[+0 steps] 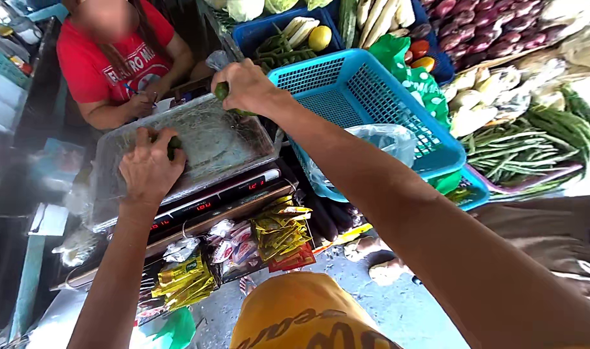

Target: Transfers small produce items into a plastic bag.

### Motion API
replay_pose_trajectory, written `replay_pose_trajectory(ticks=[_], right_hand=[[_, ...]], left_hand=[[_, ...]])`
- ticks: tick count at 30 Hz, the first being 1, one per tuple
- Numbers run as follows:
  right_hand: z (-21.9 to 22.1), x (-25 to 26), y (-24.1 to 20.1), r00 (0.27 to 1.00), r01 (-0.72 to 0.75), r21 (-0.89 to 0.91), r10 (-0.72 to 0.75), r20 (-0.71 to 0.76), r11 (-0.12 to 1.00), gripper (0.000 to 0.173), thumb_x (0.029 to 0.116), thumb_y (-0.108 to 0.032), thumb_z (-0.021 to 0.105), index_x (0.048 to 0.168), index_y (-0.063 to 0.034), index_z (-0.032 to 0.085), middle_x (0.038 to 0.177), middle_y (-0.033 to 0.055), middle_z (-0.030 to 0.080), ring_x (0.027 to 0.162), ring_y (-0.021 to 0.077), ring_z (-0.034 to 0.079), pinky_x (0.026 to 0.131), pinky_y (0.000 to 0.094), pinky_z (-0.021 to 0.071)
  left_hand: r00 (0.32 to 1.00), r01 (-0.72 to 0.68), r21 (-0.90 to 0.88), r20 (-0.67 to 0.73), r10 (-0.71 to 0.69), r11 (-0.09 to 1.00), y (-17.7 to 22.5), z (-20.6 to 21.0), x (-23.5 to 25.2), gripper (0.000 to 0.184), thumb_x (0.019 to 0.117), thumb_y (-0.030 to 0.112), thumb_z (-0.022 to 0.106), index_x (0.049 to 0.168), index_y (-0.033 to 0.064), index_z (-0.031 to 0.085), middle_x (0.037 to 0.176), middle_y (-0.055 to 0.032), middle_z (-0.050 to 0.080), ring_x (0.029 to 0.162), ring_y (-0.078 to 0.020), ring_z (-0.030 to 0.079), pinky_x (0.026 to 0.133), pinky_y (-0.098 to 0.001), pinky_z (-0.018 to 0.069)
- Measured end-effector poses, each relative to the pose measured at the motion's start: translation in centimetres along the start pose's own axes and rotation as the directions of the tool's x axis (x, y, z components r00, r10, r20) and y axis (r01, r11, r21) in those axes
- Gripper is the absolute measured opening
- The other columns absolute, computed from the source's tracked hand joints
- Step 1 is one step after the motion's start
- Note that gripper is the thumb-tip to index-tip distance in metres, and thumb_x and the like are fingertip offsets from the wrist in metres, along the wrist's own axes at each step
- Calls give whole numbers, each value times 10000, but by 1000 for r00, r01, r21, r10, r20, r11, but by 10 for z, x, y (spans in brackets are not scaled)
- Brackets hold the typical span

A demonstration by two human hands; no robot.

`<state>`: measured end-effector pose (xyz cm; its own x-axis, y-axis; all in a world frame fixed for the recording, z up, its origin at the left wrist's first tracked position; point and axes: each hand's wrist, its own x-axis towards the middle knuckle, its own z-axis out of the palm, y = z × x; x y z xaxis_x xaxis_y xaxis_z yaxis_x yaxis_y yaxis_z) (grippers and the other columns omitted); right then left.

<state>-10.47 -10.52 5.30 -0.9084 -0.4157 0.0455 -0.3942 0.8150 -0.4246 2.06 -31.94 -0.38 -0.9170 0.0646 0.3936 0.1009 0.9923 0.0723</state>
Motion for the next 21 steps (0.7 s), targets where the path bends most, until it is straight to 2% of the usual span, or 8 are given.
replay_pose_trajectory(ticks=[3,6,9,12,15,17,19,21], right_hand=[[-9,-5,18,999,10,298,0,-33,954,412,829,-94,794,1225,-187,727,1252,129,677,1107,282,664,906,507,551],[-32,-37,43,999,39,611,-17,-41,791,375,861,-71,767,1222,-141,695,1100,98,695,752,197,698,579,366,601],[-70,-104,72,995,-6,678,-65,80,735,384,874,-147,724,1253,-177,673,989,58,702,599,145,646,420,293,532],[-86,-167,116,964,-169,667,-20,265,726,359,858,-149,704,1215,-171,685,835,52,704,495,122,610,360,261,497],[-72,-197,158,910,-346,618,92,404,706,286,886,-46,688,1165,-98,718,846,103,730,510,148,639,376,253,507],[-56,-192,168,889,-395,477,197,412,785,254,919,-30,710,1167,-86,721,895,120,729,561,182,658,436,295,540],[-40,-175,170,906,-313,180,236,351,932,300,918,-150,775,1209,-110,713,1006,140,721,766,258,701,666,441,601],[-25,-159,170,913,-263,-49,265,311,964,531,901,-263,804,1376,-98,631,1225,257,666,1137,458,625,965,674,467]], left_hand=[[999,-13,40,-29,14,999,7,4,-5,358,966,268,569,1275,115,664,1300,-305,578,927,-566,649,627,-696,494],[1000,-9,37,20,8,999,8,0,-4,359,981,249,559,1298,105,648,1324,-337,548,911,-595,635,629,-722,479],[995,13,9,99,-13,1000,10,-5,0,344,989,236,560,1288,90,647,1326,-366,531,948,-631,612,662,-765,457],[991,7,-11,133,-6,1000,13,-9,4,322,986,213,567,1266,80,653,1322,-377,526,983,-651,591,691,-783,440],[990,-17,-12,141,19,1000,12,-10,6,308,987,196,570,1265,88,650,1332,-374,517,1006,-658,579,701,-795,431],[990,-28,-29,139,31,999,13,-11,6,304,982,172,575,1259,71,648,1326,-389,511,1021,-675,565,720,-812,419],[988,-4,-29,152,9,1000,17,-14,6,301,986,164,577,1263,64,642,1336,-385,510,1041,-676,561,733,-822,412],[985,26,-20,168,-22,999,18,-15,6,296,990,168,586,1264,68,638,1349,-368,509,1060,-661,565,743,-822,418]])
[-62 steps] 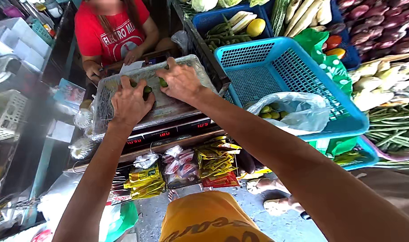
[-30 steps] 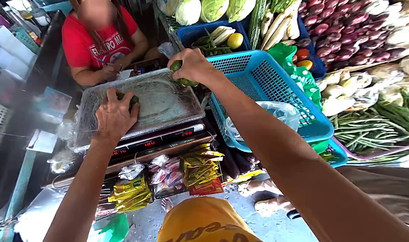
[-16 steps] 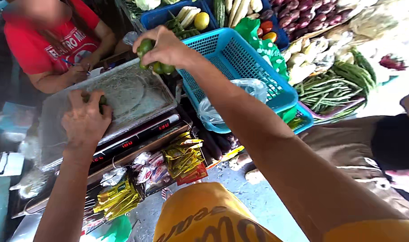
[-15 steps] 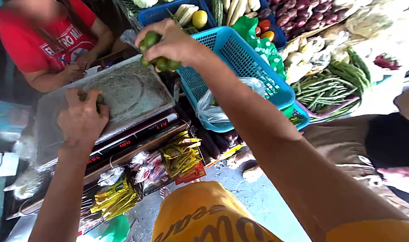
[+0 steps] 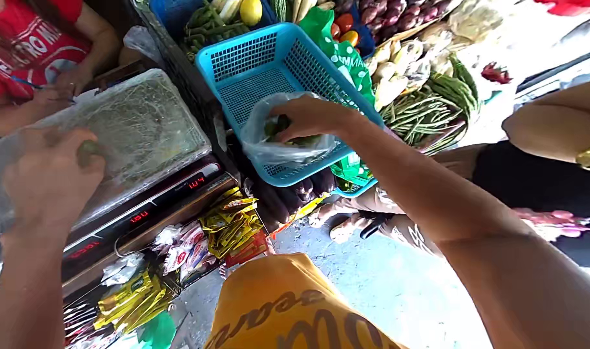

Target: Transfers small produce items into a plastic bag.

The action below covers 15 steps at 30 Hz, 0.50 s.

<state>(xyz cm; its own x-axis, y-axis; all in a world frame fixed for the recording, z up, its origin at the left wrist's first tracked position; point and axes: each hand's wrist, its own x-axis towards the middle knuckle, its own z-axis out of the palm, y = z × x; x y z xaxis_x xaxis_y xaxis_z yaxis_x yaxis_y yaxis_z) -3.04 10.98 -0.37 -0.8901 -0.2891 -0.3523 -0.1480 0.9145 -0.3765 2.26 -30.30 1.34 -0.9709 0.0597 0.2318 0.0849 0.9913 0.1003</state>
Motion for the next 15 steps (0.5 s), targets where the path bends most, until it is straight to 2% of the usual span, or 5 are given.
replay_pose_trajectory(ticks=[5,8,12,14,15], right_hand=[[10,6,5,992,-118,90,113,52,989,754,908,-291,806,1557,-194,436,1314,270,605,1001,477,670,707,650,570],[23,-6,18,994,-97,21,98,-41,995,675,918,-351,780,1500,-135,514,1368,293,554,1158,507,595,854,701,505],[29,-44,20,907,-122,-26,100,-410,992,331,984,-304,673,1198,-52,694,1175,246,670,1033,480,663,770,690,502],[28,-53,26,869,-208,12,191,-457,978,471,969,-317,704,1307,-5,604,1249,302,603,1052,537,627,759,706,483],[28,-51,33,880,-250,33,242,-408,968,590,954,-360,729,1384,1,548,1309,326,566,1098,561,601,795,727,470]], left_hand=[[1000,8,-6,-6,-8,1000,-6,1,3,306,967,176,620,1251,63,639,1340,-377,507,1101,-661,545,776,-830,405],[1000,20,-94,2,-20,995,-15,-1,7,327,971,209,613,1259,57,633,1315,-379,542,1171,-638,533,879,-830,389],[984,174,-384,47,-170,907,-28,-18,13,350,990,125,562,1324,27,584,1195,-215,642,990,-274,653,847,-478,540],[965,239,-734,107,-240,635,-23,-30,19,264,1007,62,472,1257,120,533,930,30,609,618,3,591,479,-169,504],[974,208,-935,170,-152,286,-19,-36,20,236,1053,61,423,1238,156,536,954,35,667,652,-15,664,454,-159,527]])
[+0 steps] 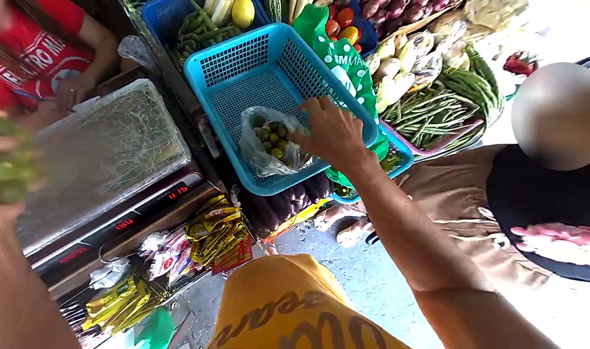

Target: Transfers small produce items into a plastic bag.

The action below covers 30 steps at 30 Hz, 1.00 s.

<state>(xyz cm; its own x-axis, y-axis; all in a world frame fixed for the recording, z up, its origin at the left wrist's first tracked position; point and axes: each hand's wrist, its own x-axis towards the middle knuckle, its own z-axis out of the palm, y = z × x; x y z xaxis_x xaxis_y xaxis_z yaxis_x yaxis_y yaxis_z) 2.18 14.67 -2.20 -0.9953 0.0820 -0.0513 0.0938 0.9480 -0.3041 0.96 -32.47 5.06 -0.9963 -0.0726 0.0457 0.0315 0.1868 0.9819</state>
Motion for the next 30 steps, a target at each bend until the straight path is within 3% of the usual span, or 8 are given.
replay_pose_trajectory(ticks=[3,7,11,15,21,25,27,30], right_hand=[[19,18,21,982,-34,30,28,185,999,612,936,-390,750,1362,16,580,1264,345,607,1130,575,595,865,772,449],[30,33,38,987,-16,267,-27,156,964,297,1065,-184,531,1230,46,620,1064,275,692,920,432,714,798,640,568],[23,24,48,991,-116,675,43,124,728,310,1098,-200,458,1314,13,525,1037,194,658,804,282,711,690,491,617],[19,-1,54,999,39,735,-48,-9,677,279,1104,-270,457,1263,-53,530,931,124,658,716,211,682,594,413,591],[10,9,56,999,20,810,-48,10,587,245,1062,-191,496,1212,-7,558,890,99,674,709,186,721,621,404,643],[16,19,69,997,19,729,-72,41,684,266,1081,-184,499,1261,6,548,893,135,686,681,204,721,631,405,642],[18,25,71,995,-2,705,-69,72,709,267,1074,-162,512,1263,21,554,897,138,689,681,199,727,640,398,647],[17,27,69,988,-42,686,-73,138,726,261,1073,-161,529,1263,13,565,910,140,683,670,184,719,633,373,639]], left_hand=[[909,246,-832,376,180,496,22,74,-2,223,999,63,480,1188,8,584,1085,-206,681,879,-286,737,588,-320,635],[817,540,-758,576,-11,366,37,249,-32,227,973,193,424,1174,125,506,870,-114,656,599,-176,660,415,-254,513],[605,773,-597,590,-535,215,-4,347,-17,197,1021,285,453,971,107,523,699,-58,557,430,-96,478,368,-193,395],[603,736,-581,328,-727,348,-17,375,-1,247,1043,308,481,1139,85,520,886,-120,566,658,-216,600,569,-337,554],[736,677,-353,341,-585,645,10,368,1,471,1040,328,502,1444,87,461,1408,-199,529,1255,-359,575,953,-580,535],[887,-6,373,430,-167,928,9,333,-21,331,1047,152,525,1332,39,649,1316,-174,650,1151,-289,668,923,-499,575],[796,-487,595,604,45,639,-7,320,-33,249,980,106,606,1183,132,747,1165,-108,711,1046,-286,694,843,-541,563],[591,-762,548,807,22,346,-32,322,-39,232,983,53,615,1161,140,736,1157,-148,676,1031,-378,674,738,-558,549]])
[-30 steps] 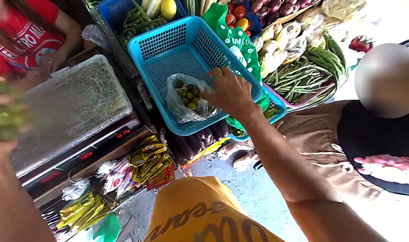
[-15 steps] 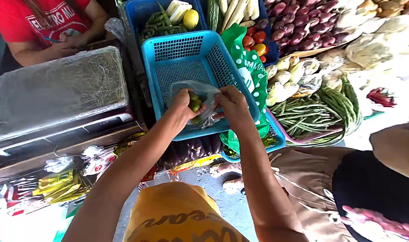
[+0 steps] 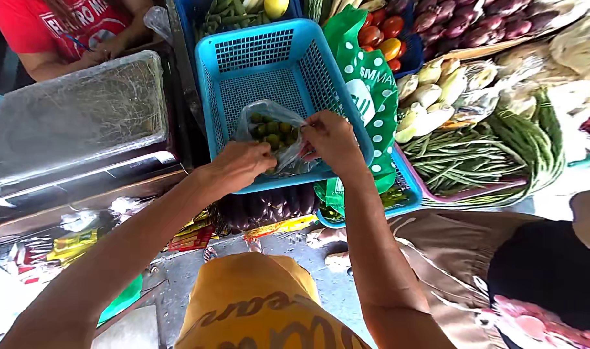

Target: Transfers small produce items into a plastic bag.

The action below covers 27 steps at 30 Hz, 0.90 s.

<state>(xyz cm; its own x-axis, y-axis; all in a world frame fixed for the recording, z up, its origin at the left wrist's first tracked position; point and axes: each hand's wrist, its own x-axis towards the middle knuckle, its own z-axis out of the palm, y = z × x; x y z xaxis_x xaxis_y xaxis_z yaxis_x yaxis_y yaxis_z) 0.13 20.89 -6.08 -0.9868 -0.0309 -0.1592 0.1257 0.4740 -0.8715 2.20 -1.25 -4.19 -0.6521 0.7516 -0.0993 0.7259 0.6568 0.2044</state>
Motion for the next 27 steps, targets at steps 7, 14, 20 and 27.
replay_pose_trajectory(ticks=[7,14,20,27], right_hand=[[-3,2,4,1000,-6,36,6,-13,999,236,1078,-168,515,1247,-7,553,959,141,678,715,208,728,625,395,634],[-9,-1,3,999,-49,276,47,15,960,171,1066,-138,528,1197,-29,544,990,97,685,770,183,734,630,360,634],[-6,4,9,1000,-22,105,21,9,994,223,1051,-161,569,1236,-36,566,1024,120,680,779,203,730,624,381,624],[6,13,-3,993,73,-230,-48,110,971,536,978,-387,700,1395,-81,560,1137,203,690,868,329,717,744,536,597]], left_hand=[[995,-67,226,83,49,972,-13,14,32,313,1053,287,567,1325,155,649,1035,-240,660,738,-417,656,640,-536,511],[999,-36,145,-23,40,989,-25,21,19,345,1054,368,538,1250,111,658,1026,-197,672,718,-387,664,617,-531,521],[916,10,76,399,-40,997,-7,-5,23,384,1001,156,614,1357,296,646,1302,-180,605,1064,-395,637,838,-566,502],[939,-118,110,336,75,987,-8,1,23,248,984,48,602,1208,114,686,1072,-187,660,908,-383,669,765,-539,528]])
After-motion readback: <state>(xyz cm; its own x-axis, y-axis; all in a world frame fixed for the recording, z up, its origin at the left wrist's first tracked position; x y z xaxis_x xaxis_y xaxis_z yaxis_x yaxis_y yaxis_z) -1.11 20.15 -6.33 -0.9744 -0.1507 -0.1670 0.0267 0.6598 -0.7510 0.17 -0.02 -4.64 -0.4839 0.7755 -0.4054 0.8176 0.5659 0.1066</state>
